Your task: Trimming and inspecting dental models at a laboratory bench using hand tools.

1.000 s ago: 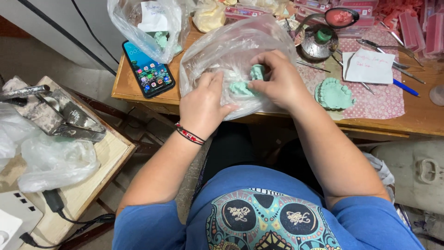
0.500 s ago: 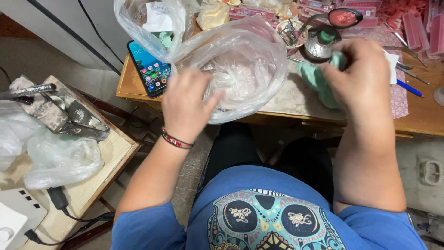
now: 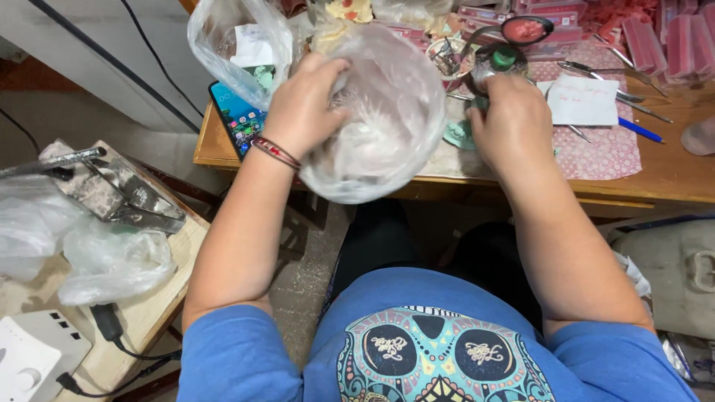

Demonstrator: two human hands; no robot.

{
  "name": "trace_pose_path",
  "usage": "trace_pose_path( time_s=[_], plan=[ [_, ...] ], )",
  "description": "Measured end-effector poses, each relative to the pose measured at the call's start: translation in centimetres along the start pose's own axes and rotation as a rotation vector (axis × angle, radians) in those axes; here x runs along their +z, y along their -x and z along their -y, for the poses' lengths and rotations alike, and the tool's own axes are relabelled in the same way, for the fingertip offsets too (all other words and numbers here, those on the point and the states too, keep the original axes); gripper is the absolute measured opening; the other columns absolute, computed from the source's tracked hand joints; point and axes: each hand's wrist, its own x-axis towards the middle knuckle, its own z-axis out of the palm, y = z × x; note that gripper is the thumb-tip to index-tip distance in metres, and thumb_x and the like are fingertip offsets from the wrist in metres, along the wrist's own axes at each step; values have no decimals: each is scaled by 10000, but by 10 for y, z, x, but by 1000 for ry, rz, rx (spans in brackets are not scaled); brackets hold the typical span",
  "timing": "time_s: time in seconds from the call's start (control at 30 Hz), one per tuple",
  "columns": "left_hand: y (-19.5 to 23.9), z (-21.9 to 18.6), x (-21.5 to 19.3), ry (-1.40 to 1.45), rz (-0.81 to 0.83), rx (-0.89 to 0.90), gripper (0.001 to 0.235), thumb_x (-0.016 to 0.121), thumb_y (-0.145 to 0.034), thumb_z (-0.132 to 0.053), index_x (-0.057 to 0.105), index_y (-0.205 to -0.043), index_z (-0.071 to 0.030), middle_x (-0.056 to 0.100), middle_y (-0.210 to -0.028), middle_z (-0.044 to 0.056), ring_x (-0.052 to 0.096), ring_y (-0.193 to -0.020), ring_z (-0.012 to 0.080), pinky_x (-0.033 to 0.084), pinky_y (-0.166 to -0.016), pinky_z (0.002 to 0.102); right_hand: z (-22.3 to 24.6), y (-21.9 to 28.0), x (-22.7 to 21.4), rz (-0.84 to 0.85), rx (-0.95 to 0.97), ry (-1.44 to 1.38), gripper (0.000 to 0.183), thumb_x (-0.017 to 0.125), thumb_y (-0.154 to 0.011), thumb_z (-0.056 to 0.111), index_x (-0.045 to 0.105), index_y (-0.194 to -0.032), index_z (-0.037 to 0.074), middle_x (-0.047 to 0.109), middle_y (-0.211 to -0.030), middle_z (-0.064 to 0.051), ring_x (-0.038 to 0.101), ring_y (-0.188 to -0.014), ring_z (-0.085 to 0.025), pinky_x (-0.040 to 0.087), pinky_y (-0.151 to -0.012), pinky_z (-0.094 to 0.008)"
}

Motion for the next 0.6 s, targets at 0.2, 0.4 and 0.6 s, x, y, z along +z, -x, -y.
trace_pose_path(
  time_s=[0.2, 0.4, 0.6],
  plan=[
    [19, -17, -31, 378, -294, 317, 611, 519, -796, 39, 574, -1401, -26, 563, -1236, 130, 590, -1232, 303, 447, -1079, 381, 32, 36, -49, 27, 243, -587, 238, 670, -1047, 330, 651, -1104, 100, 650, -943, -26, 571, -778, -165, 431, -715, -345],
    [5, -133, 19, 429, -377, 667, 482, 574, -799, -4, 564, -1281, 9, 641, -1326, 163, 589, -1225, 368, 465, -1128, 490, 4, 120, -80, 128, 547, -1657, 888, 683, -830, 540, 458, -1510, 15, 565, -1508, -130, 549, -1401, -235, 428, -1231, -409],
    [-5, -293, 145, 657, -36, 670, 253, 613, -837, -126, 486, -1052, -168, 543, -1134, 58, 619, -1002, 275, 502, -779, 397, -116, 293, -82, -329, 1214, -1477, 359, 632, -808, 18, 630, -1149, -93, 753, -960, -254, 758, -702, -368, 560, -496, -307]
  ],
)
